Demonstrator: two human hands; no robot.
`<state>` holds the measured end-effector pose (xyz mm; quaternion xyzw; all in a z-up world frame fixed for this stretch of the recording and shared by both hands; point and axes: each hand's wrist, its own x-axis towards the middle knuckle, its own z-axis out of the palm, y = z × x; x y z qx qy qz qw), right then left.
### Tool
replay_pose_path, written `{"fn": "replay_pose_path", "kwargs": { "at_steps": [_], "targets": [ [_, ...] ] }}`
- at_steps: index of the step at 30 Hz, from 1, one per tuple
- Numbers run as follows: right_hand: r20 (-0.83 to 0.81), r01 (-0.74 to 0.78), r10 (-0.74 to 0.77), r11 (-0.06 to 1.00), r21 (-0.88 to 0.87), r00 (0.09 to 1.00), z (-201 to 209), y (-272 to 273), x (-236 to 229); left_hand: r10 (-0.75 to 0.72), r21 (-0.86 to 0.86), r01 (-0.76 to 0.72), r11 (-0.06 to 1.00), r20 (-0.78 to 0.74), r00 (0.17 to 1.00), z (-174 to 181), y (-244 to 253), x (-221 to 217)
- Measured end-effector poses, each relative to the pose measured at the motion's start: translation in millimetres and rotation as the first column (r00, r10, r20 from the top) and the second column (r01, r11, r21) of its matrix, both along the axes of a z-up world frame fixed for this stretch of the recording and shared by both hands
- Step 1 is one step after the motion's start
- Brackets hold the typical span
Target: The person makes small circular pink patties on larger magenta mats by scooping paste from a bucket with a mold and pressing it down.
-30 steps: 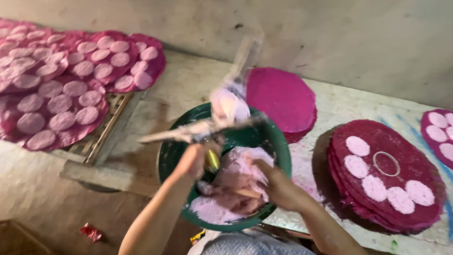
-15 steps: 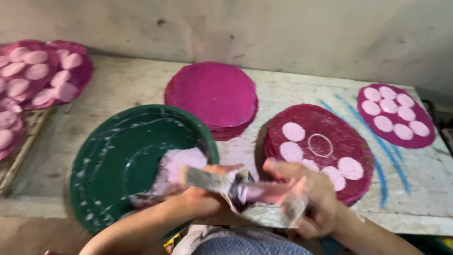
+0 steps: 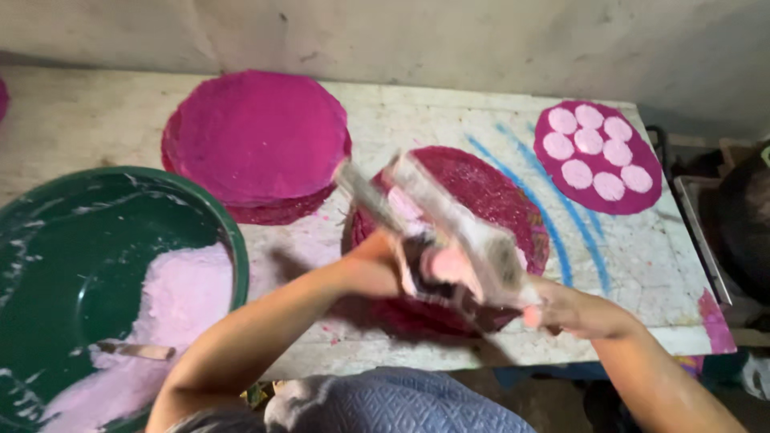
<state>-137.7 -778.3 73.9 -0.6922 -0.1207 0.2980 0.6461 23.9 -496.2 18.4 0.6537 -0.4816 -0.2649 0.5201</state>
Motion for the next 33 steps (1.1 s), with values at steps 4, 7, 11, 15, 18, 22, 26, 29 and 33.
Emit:
{"fn": "replay_pose_path", "kwargs": {
  "at_steps": [4,7,11,15,18,22,26,29,33],
  "targets": [
    [-0.243,0.405,-0.377,0.912,0.072,0.894,-84.0,-67.3,-49.2,0.212,-0.002,-0.221,0.975,0.286,0.935,-17.0,-68.0,20.8],
    [-0.179,0.548,-0.544,0.836,-0.034,0.819,-106.4,-90.5,-67.2,0.182,0.211,-0.326,0.922,0.506,0.843,-50.0,-87.2,31.4],
    [-0.069,0.682,-0.686,0.728,-0.075,0.725,-84.4,-85.8,-68.6,0.078,0.309,-0.394,0.866,0.694,0.716,-86.8,-90.3,32.7],
    [0.114,0.552,-0.571,0.818,0.161,0.813,-63.3,-75.4,-61.9,-0.033,0.383,-0.420,0.823,0.770,0.637,-90.0,-77.4,26.2],
    [0.088,0.575,-0.572,0.818,-0.009,0.816,-62.5,-79.8,-54.1,-0.002,0.354,-0.394,0.848,0.746,0.666,-78.0,-62.9,20.0],
    [-0.089,0.391,-0.387,0.920,0.026,0.918,-67.2,-79.2,-35.2,0.315,0.116,-0.301,0.947,-0.132,0.940,-55.7,-68.1,35.2],
    [-0.436,0.241,-0.075,0.909,0.340,0.897,-63.4,-49.5,-13.4,-0.528,-0.580,-0.354,0.734,-0.815,0.239,-34.0,-83.8,53.0],
    [-0.555,0.225,0.007,0.910,0.348,0.832,-47.4,-37.7,0.9,-0.676,-0.755,-0.262,0.601,-0.655,0.338,-24.4,-87.7,45.7],
    [-0.510,0.090,-0.001,0.985,0.150,0.860,-20.3,-62.2,26.2,-0.653,-0.824,-0.276,0.494,-0.562,0.508,-22.2,-93.7,53.6]
  ]
}}
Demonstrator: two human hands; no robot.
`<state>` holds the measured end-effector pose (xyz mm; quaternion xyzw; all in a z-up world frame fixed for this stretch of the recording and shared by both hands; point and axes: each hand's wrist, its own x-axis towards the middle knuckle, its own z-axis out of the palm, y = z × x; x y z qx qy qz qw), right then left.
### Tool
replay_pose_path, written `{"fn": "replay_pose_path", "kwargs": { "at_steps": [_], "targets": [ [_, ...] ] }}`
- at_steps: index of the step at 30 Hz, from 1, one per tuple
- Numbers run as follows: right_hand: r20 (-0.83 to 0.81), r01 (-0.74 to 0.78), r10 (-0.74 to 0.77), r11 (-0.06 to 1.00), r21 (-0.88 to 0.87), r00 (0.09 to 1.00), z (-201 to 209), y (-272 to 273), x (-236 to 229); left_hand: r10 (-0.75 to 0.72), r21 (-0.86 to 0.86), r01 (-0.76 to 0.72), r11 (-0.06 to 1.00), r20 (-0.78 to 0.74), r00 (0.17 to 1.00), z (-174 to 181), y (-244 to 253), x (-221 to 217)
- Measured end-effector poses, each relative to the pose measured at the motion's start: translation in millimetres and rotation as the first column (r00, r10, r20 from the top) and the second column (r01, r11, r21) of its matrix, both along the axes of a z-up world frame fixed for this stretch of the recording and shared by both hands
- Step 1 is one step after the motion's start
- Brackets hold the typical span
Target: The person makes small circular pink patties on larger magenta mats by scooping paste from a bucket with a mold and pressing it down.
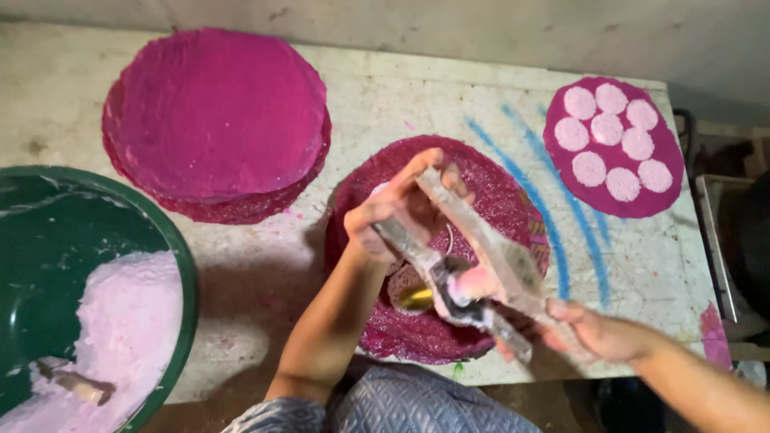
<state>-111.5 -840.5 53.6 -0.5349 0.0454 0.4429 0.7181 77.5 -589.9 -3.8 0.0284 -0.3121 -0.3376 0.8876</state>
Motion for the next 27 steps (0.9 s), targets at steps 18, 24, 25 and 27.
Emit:
{"fn": "replay_pose_path", "kwargs": {
  "at_steps": [18,24,25,27],
  "targets": [
    [-0.083,-0.034,-0.019,0.803,-0.595,0.996,3.6,-26.4,71.3,-0.054,-0.300,-0.042,0.953,-0.305,0.951,-79.6,-55.5,63.1],
    [-0.011,-0.018,0.014,0.746,-0.666,1.000,-9.7,7.8,84.1,-0.004,-0.298,-0.079,0.951,-0.268,0.963,-93.1,-26.6,86.3],
    [-0.013,-0.031,0.030,0.752,-0.659,0.999,-9.6,9.8,83.8,-0.002,-0.288,-0.078,0.954,-0.268,0.963,-94.9,-24.9,86.7],
    [-0.018,-0.057,0.059,0.762,-0.645,0.998,-11.5,12.9,84.5,0.005,-0.277,-0.088,0.957,-0.287,0.958,-99.4,-23.4,87.6]
  ]
}}
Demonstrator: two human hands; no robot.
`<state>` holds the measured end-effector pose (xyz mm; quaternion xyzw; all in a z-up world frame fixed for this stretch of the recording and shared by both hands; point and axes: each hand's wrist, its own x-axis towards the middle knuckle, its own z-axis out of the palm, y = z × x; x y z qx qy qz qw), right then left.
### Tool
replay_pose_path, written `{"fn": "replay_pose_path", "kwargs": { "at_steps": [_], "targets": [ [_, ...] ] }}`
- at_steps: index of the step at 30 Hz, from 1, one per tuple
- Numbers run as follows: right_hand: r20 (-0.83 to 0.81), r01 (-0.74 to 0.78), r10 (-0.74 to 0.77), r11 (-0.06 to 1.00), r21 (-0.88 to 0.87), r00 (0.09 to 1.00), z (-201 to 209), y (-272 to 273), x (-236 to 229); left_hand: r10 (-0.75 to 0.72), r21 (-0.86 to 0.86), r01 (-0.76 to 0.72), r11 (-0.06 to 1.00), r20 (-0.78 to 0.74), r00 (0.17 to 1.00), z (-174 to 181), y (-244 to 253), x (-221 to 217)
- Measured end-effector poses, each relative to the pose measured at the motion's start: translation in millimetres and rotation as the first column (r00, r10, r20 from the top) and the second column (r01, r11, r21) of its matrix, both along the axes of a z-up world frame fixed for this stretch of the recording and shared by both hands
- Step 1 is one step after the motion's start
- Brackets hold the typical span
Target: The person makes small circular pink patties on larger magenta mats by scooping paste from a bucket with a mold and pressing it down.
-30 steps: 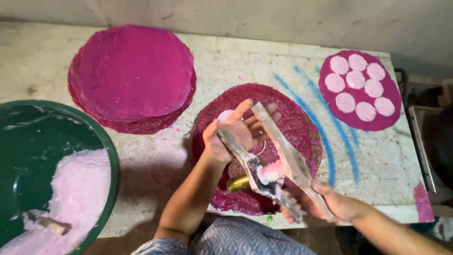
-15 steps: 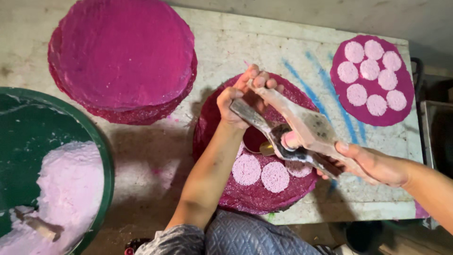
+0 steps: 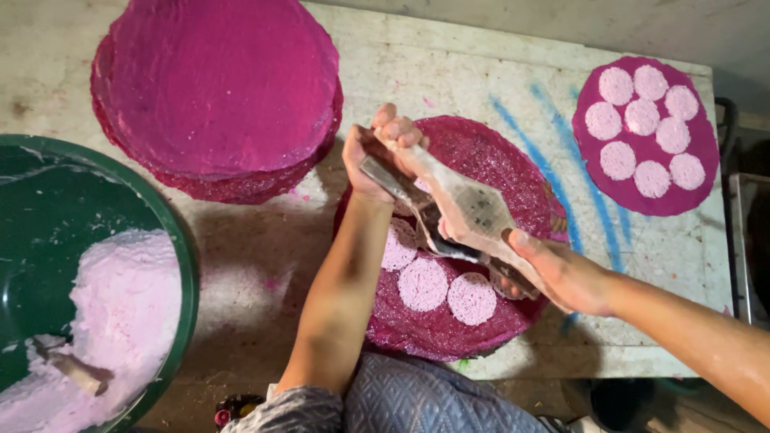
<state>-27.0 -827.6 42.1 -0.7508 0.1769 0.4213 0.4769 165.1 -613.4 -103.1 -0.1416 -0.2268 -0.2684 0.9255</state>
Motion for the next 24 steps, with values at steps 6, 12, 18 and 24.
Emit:
{"fn": "replay_pose_path", "kwargs": {
  "at_steps": [6,12,18,24],
  "targets": [
    [-0.045,0.108,-0.110,0.993,-0.050,0.993,3.2,-14.9,-11.2,-0.035,0.002,0.036,0.999,-0.128,0.991,-20.0,-35.3,-21.5],
    [0.560,-0.083,0.435,0.835,-0.544,0.705,1.5,-30.1,-11.2,-0.040,0.084,0.050,0.995,-0.121,0.992,-10.7,-53.6,2.2],
    [0.652,0.065,0.057,0.985,-0.163,0.756,2.6,-53.0,-5.3,-0.014,0.194,0.003,0.981,0.055,0.998,47.6,-56.5,52.9],
    [0.509,0.322,-0.397,0.918,0.233,0.763,-30.9,-79.8,-37.3,0.060,0.534,-0.242,0.810,0.335,0.940,118.2,-14.2,21.8]
  ]
}}
